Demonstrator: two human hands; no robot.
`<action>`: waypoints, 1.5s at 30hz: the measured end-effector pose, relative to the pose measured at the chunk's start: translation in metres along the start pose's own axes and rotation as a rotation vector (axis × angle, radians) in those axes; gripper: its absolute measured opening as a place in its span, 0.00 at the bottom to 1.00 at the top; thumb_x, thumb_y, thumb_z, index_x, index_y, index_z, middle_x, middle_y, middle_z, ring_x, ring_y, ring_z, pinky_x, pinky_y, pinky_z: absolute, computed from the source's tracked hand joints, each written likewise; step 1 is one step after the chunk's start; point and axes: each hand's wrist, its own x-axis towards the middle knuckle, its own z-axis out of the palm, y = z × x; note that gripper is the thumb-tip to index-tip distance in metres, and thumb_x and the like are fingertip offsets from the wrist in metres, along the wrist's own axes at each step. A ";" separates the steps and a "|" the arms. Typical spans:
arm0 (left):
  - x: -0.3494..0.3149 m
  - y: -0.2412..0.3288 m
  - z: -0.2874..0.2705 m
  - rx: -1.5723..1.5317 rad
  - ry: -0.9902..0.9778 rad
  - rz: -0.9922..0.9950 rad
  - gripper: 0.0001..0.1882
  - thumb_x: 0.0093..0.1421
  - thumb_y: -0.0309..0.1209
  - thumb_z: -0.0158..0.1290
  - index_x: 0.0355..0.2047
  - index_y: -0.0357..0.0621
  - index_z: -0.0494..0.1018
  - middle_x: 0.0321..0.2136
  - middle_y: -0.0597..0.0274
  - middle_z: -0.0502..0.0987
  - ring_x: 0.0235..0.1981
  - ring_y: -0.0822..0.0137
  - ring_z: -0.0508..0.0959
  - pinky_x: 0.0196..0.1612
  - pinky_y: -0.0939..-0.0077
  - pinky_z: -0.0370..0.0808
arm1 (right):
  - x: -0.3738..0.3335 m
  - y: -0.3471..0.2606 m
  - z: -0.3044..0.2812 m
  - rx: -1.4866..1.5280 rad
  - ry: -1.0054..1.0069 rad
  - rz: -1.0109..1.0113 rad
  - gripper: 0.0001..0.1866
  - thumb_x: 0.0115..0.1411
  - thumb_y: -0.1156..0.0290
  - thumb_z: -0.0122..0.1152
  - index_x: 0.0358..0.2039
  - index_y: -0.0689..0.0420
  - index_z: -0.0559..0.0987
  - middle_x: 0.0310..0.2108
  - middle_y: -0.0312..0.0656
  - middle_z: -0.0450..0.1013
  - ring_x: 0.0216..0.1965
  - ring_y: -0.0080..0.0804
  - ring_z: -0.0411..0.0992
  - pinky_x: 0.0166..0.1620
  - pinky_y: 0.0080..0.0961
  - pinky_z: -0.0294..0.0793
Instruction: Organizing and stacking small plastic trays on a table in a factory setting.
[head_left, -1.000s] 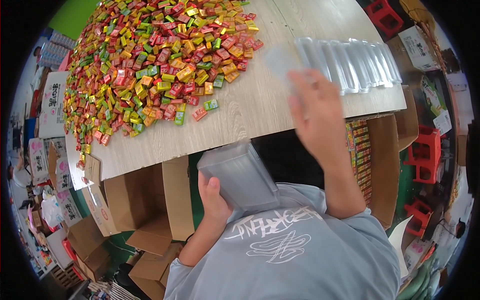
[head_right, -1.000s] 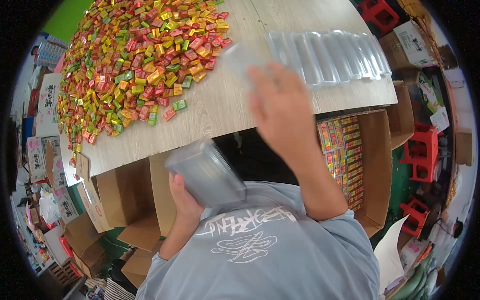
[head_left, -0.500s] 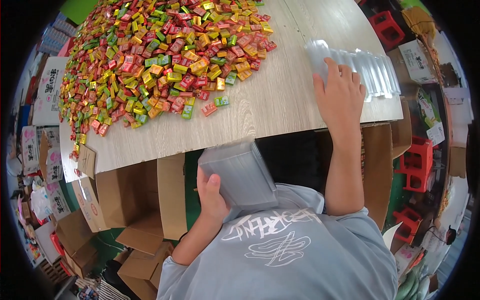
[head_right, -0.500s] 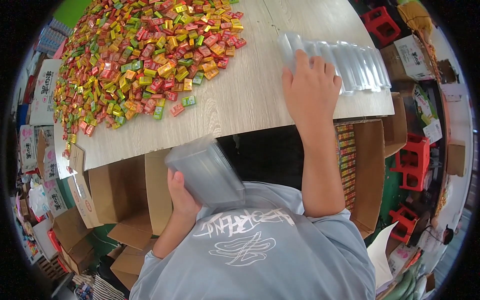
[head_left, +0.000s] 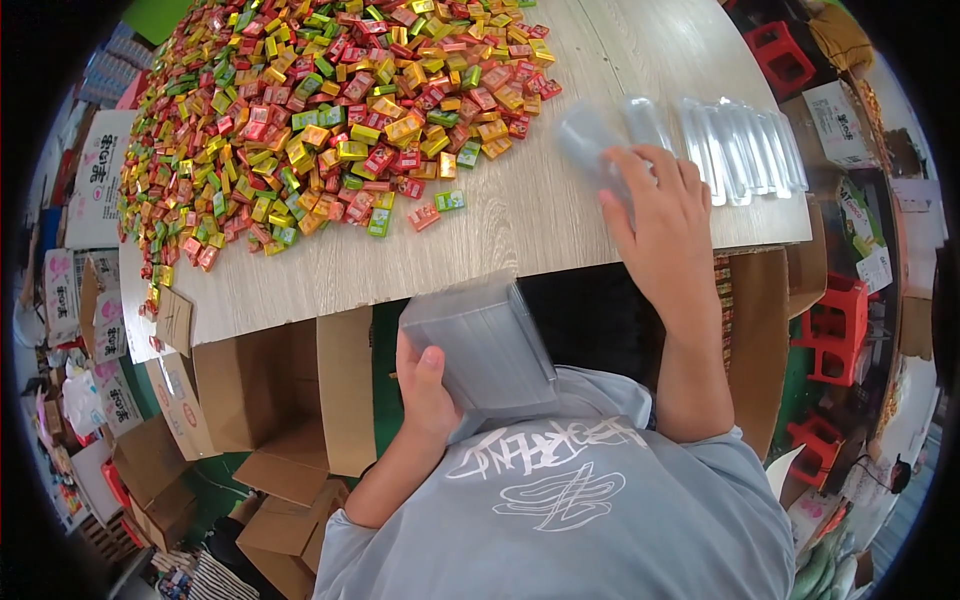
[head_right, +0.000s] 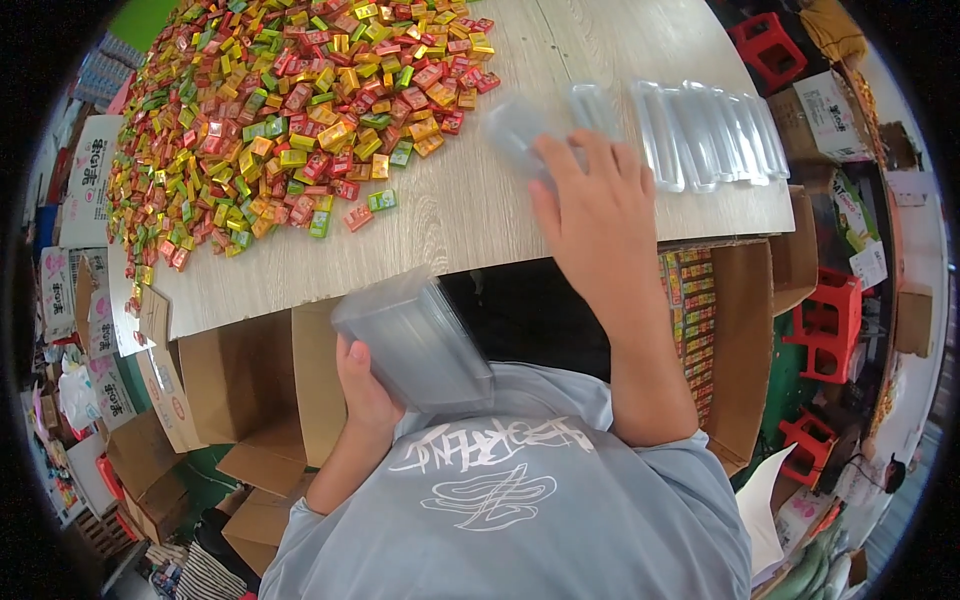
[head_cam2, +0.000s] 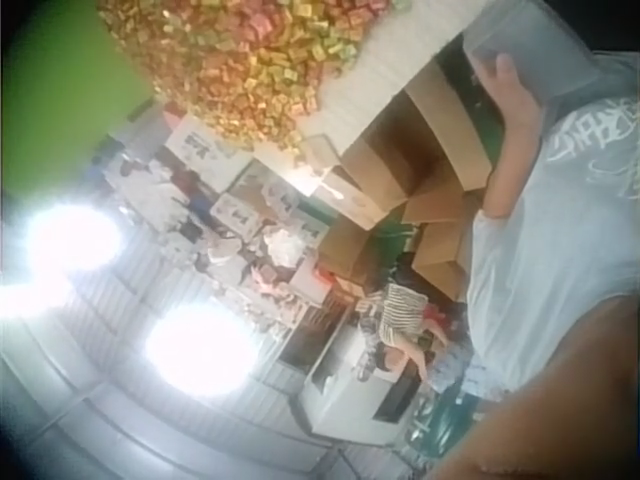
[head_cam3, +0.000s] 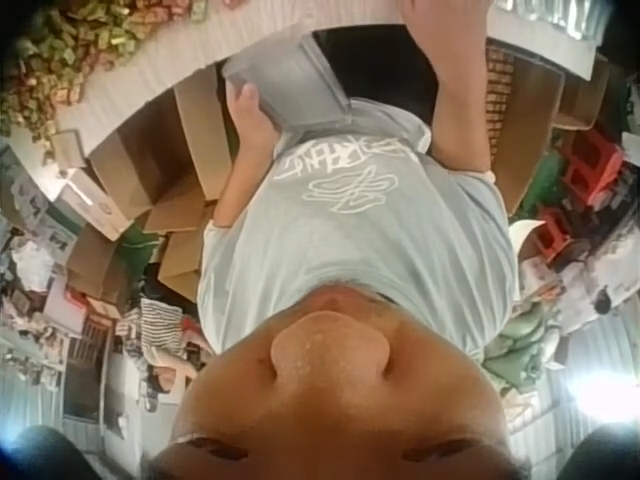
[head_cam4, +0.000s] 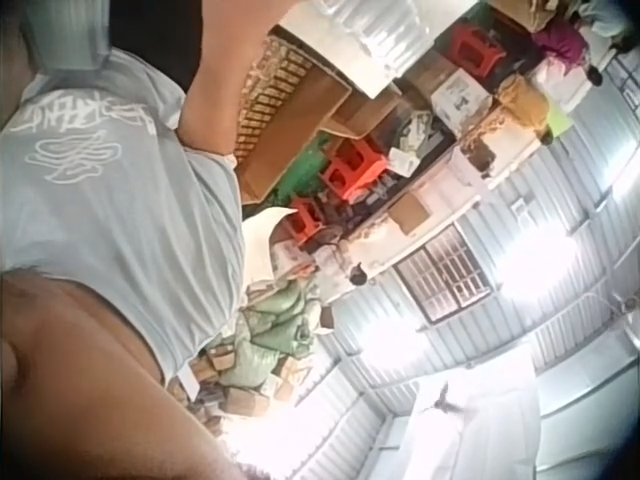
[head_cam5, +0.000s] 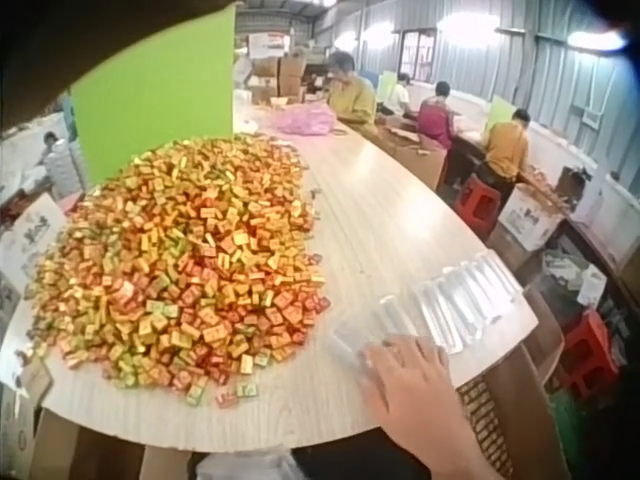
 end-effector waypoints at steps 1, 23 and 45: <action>0.000 0.000 0.001 0.003 0.001 0.000 0.37 0.58 0.46 0.59 0.61 0.39 0.59 0.55 0.57 0.70 0.56 0.62 0.71 0.59 0.64 0.68 | -0.002 -0.002 -0.003 0.003 0.000 0.001 0.18 0.59 0.68 0.60 0.50 0.53 0.75 0.49 0.45 0.70 0.49 0.48 0.67 0.53 0.43 0.65; -0.002 -0.006 0.011 0.017 0.005 -0.014 0.38 0.58 0.46 0.60 0.62 0.38 0.59 0.55 0.56 0.70 0.56 0.61 0.71 0.59 0.63 0.68 | 0.007 0.043 0.003 0.006 0.144 0.298 0.21 0.60 0.64 0.62 0.53 0.53 0.71 0.46 0.50 0.74 0.45 0.51 0.73 0.47 0.42 0.73; -0.001 -0.005 0.012 0.031 0.061 -0.014 0.39 0.56 0.48 0.61 0.61 0.39 0.60 0.54 0.56 0.71 0.54 0.61 0.72 0.58 0.63 0.69 | 0.014 0.028 -0.001 0.005 -0.004 0.341 0.23 0.60 0.67 0.61 0.55 0.56 0.68 0.47 0.53 0.72 0.47 0.56 0.72 0.48 0.45 0.73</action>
